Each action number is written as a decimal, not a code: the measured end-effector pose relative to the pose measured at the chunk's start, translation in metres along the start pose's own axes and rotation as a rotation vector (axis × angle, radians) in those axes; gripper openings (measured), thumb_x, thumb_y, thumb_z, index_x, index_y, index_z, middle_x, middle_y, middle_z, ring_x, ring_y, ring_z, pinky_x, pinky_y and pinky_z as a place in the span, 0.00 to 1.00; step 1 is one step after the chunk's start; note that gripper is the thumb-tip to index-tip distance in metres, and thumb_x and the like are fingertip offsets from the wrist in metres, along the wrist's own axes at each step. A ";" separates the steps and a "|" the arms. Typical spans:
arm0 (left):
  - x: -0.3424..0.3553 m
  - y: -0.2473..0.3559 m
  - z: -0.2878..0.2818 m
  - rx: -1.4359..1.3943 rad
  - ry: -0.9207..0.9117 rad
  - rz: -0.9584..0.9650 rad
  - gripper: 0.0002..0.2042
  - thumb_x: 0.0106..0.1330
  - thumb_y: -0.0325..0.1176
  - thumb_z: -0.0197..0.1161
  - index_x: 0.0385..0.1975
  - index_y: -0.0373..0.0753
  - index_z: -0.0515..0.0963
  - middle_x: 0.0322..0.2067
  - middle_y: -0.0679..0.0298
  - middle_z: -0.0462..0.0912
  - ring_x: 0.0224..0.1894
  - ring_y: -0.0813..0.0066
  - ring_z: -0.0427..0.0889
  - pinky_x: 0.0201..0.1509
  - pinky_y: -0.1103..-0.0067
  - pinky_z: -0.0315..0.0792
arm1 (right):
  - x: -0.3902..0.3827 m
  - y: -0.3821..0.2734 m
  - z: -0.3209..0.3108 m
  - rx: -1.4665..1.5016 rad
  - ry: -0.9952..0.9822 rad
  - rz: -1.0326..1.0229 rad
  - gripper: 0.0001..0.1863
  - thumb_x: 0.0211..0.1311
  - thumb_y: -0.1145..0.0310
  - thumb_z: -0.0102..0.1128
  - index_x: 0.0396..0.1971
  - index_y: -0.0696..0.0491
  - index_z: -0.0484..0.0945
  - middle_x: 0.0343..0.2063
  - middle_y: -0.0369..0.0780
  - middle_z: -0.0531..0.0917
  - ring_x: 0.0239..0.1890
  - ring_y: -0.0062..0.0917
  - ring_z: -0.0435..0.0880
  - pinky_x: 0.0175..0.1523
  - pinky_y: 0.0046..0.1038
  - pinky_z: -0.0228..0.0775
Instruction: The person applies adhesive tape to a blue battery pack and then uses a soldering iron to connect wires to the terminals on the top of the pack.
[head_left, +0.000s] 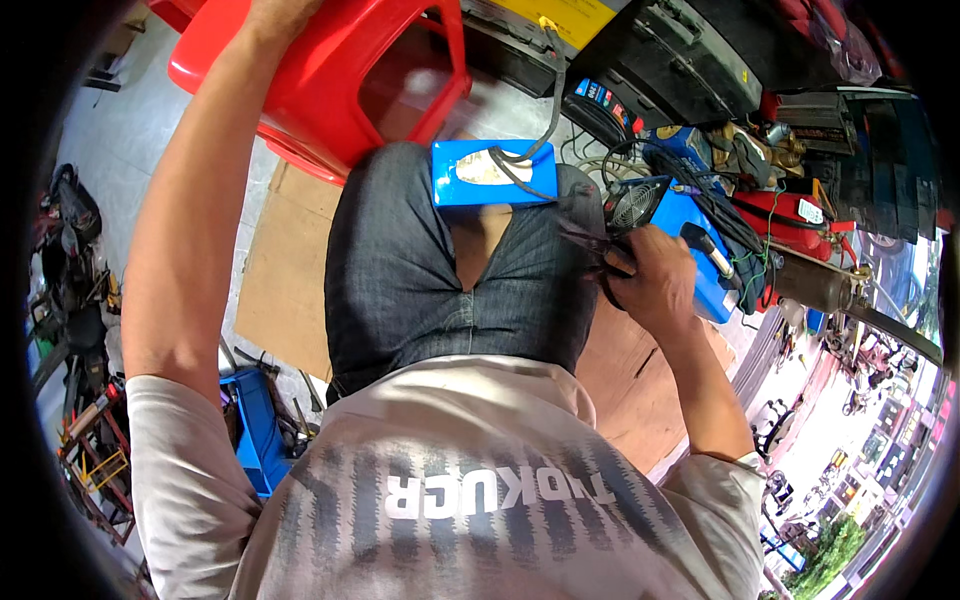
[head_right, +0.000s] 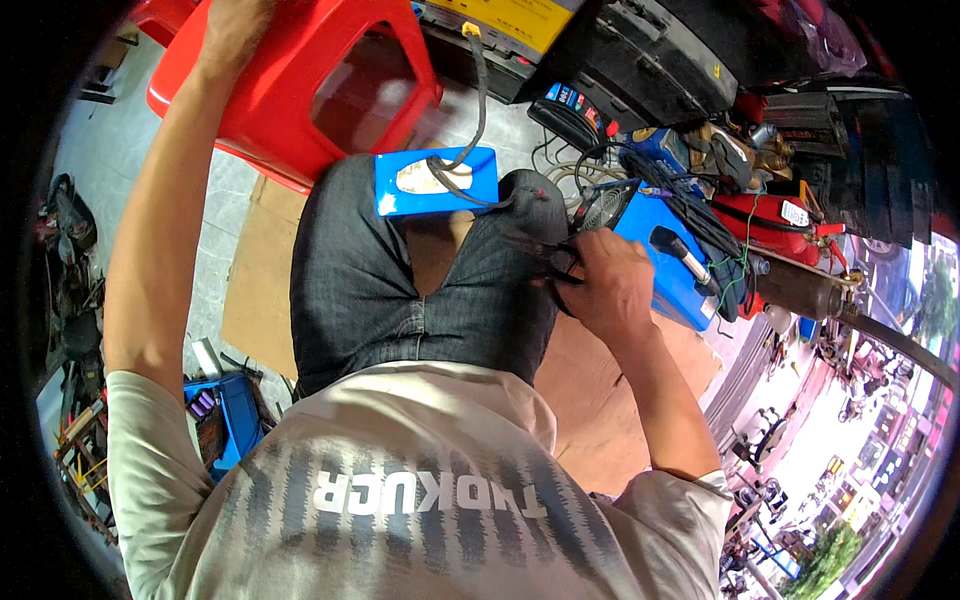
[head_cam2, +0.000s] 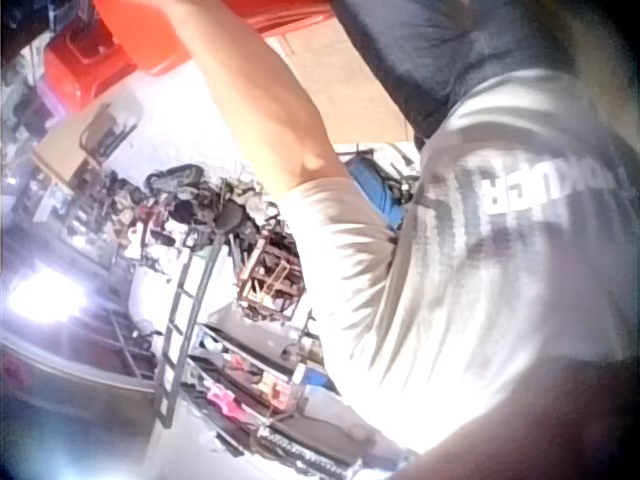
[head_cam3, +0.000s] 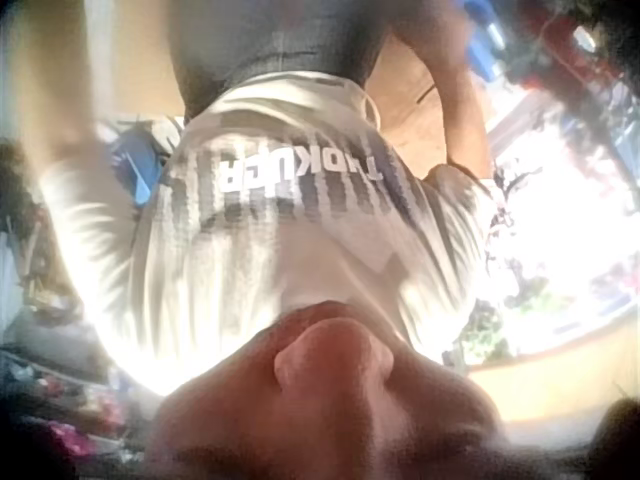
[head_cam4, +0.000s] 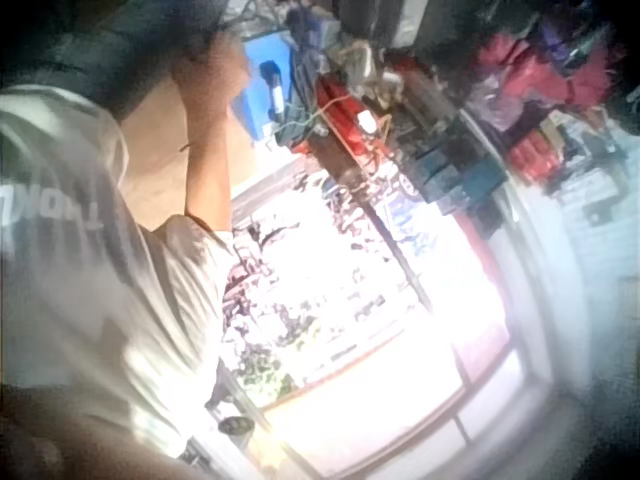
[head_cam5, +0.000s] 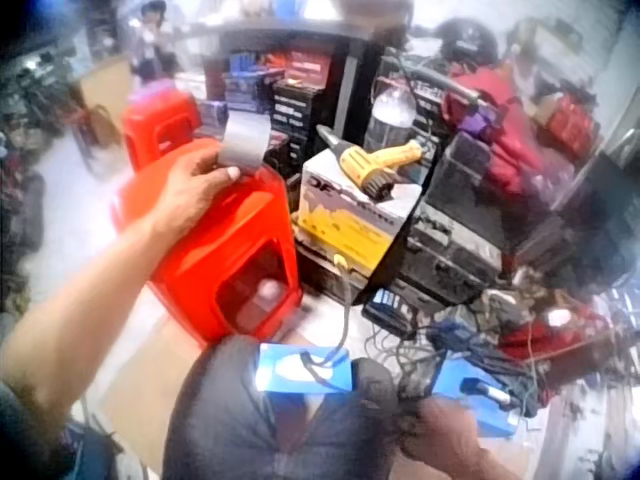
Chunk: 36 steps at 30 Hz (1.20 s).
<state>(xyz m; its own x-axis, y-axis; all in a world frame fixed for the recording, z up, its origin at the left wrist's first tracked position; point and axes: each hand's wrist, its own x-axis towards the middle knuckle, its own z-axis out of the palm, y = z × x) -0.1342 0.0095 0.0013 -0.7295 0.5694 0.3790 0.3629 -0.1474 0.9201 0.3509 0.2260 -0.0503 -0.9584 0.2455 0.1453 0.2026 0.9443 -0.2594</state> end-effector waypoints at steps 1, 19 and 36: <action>0.001 0.001 0.000 0.009 -0.009 0.004 0.16 0.80 0.23 0.64 0.63 0.32 0.86 0.56 0.63 0.91 0.59 0.72 0.87 0.71 0.74 0.77 | 0.003 -0.004 0.003 -0.007 -0.007 -0.029 0.25 0.47 0.55 0.90 0.35 0.51 0.81 0.32 0.41 0.84 0.36 0.45 0.85 0.43 0.44 0.70; -0.003 0.005 0.004 0.080 0.047 -0.044 0.15 0.80 0.24 0.64 0.62 0.32 0.86 0.54 0.62 0.92 0.56 0.72 0.87 0.67 0.75 0.78 | 0.084 0.001 -0.009 -0.366 -0.138 -0.248 0.24 0.49 0.57 0.86 0.40 0.46 0.79 0.36 0.37 0.84 0.42 0.36 0.89 0.53 0.45 0.69; 0.001 0.003 0.000 0.129 0.030 0.009 0.13 0.79 0.23 0.64 0.59 0.33 0.88 0.50 0.63 0.92 0.51 0.76 0.87 0.61 0.77 0.79 | 0.112 0.010 -0.014 -0.493 -0.211 -0.372 0.22 0.51 0.57 0.84 0.41 0.46 0.82 0.34 0.38 0.88 0.38 0.36 0.92 0.51 0.42 0.75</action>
<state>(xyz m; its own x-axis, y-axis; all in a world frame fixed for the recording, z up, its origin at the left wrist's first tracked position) -0.1339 0.0098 0.0046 -0.7426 0.5434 0.3914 0.4396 -0.0455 0.8971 0.2486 0.2662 -0.0229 -0.9910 -0.1185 -0.0628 -0.1305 0.9600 0.2479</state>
